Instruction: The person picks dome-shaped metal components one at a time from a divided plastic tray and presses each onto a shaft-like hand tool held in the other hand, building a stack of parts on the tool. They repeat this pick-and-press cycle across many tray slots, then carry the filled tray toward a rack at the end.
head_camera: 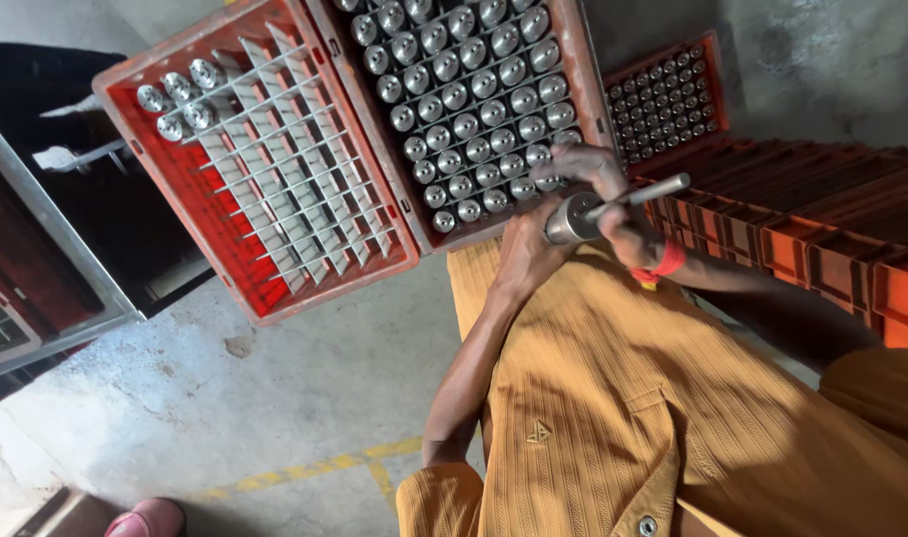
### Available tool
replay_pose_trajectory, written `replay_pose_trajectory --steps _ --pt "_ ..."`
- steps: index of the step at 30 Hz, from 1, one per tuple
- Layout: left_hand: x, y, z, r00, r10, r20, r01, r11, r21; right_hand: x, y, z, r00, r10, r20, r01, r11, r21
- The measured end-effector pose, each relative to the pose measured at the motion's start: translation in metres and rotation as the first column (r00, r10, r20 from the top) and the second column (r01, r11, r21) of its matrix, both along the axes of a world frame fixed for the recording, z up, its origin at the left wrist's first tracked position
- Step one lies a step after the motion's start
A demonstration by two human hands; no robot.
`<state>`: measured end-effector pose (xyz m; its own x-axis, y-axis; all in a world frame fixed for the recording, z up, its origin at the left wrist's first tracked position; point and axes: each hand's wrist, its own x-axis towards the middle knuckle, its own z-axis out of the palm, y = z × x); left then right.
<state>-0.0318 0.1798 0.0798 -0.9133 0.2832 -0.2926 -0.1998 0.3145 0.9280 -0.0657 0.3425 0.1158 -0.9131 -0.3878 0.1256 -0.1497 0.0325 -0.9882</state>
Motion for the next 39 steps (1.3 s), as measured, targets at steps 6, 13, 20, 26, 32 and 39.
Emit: replay_pose_trajectory --steps 6,13,20,26,32,39 --pt "-0.011 0.016 0.004 1.0 -0.012 -0.012 0.012 1.0 0.027 -0.005 0.034 0.013 1.0 -0.015 -0.013 0.016 1.0 0.021" --pt "-0.022 0.038 -0.005 0.954 -0.22 -0.203 0.229 0.973 0.022 0.023 0.099 -0.038 0.87 -0.048 0.491 0.021 0.998 0.061" --pt "-0.112 -0.009 -0.046 0.836 -0.113 -0.536 -0.128 0.911 -0.392 0.049 0.161 -0.064 0.779 -0.544 0.312 0.615 0.76 -0.211" --pt "-0.237 -0.045 -0.091 0.839 0.053 -0.542 -0.377 0.775 -0.508 0.058 0.166 -0.068 0.624 -0.611 0.487 0.747 0.649 -0.145" --pt "-0.216 -0.059 -0.092 0.69 -0.017 -0.723 -0.4 0.824 -0.401 0.066 0.141 -0.092 0.737 -0.456 0.499 0.612 0.763 -0.208" --pt "-0.122 -0.136 -0.078 0.697 0.192 -0.691 -0.462 0.857 -0.228 0.07 0.116 -0.114 0.75 -0.309 0.585 0.546 0.789 -0.281"
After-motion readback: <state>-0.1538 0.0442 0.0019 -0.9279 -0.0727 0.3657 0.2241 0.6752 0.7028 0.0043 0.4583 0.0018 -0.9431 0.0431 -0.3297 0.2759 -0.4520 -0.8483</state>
